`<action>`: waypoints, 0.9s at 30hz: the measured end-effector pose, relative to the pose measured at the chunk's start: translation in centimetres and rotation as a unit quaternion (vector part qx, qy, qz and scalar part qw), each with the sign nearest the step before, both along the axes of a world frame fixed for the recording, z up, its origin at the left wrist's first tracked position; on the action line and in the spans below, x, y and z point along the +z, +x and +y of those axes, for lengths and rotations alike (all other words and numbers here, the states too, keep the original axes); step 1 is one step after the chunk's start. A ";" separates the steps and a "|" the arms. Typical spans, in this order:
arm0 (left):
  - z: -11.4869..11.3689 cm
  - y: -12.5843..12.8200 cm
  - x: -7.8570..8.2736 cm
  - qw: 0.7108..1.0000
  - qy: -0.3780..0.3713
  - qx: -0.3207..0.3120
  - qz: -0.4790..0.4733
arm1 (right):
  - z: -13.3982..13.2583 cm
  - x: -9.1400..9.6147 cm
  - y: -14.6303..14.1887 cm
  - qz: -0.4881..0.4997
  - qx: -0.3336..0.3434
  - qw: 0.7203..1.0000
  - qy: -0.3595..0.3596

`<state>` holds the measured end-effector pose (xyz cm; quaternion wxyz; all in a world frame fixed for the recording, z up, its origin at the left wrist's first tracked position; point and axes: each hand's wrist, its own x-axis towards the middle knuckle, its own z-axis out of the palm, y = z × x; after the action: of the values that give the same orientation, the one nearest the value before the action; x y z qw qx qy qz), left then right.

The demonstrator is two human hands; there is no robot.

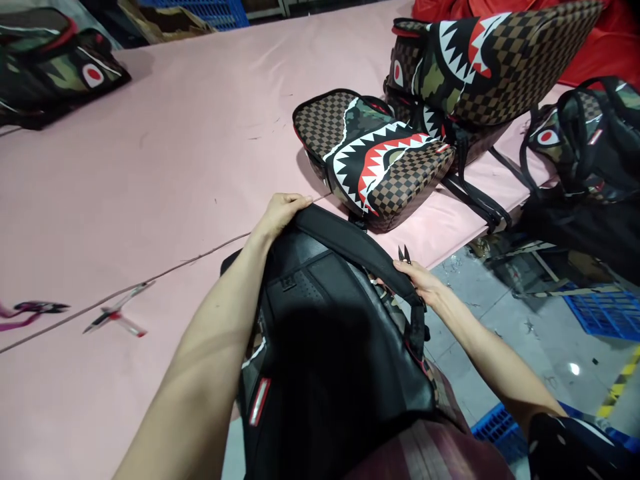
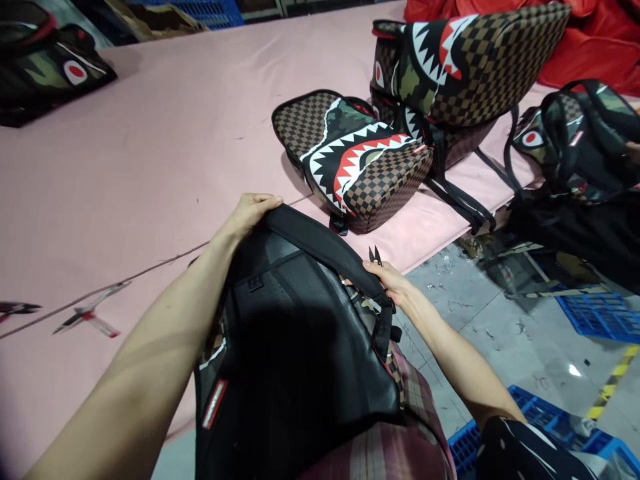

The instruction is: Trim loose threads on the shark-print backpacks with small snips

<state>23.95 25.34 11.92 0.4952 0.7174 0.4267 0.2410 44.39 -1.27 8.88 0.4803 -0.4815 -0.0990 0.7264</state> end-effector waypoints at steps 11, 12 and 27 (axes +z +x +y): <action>-23.9 -12.7 1.5 0.881 0.279 0.142 0.353 | -1.0 1.4 -0.7 -0.070 -0.021 0.997 0.007; -26.2 -13.9 0.9 0.881 0.262 0.143 0.368 | -0.9 1.3 -0.8 -0.080 -0.017 0.997 0.006; -12.3 -19.9 0.5 0.928 -0.112 0.328 -0.133 | -1.3 0.3 -0.6 -0.138 -0.003 0.990 -0.035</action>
<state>4.01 13.04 12.47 0.5174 0.4386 0.5929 0.4340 43.82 -2.59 9.17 0.4468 -0.5939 -0.1368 0.6549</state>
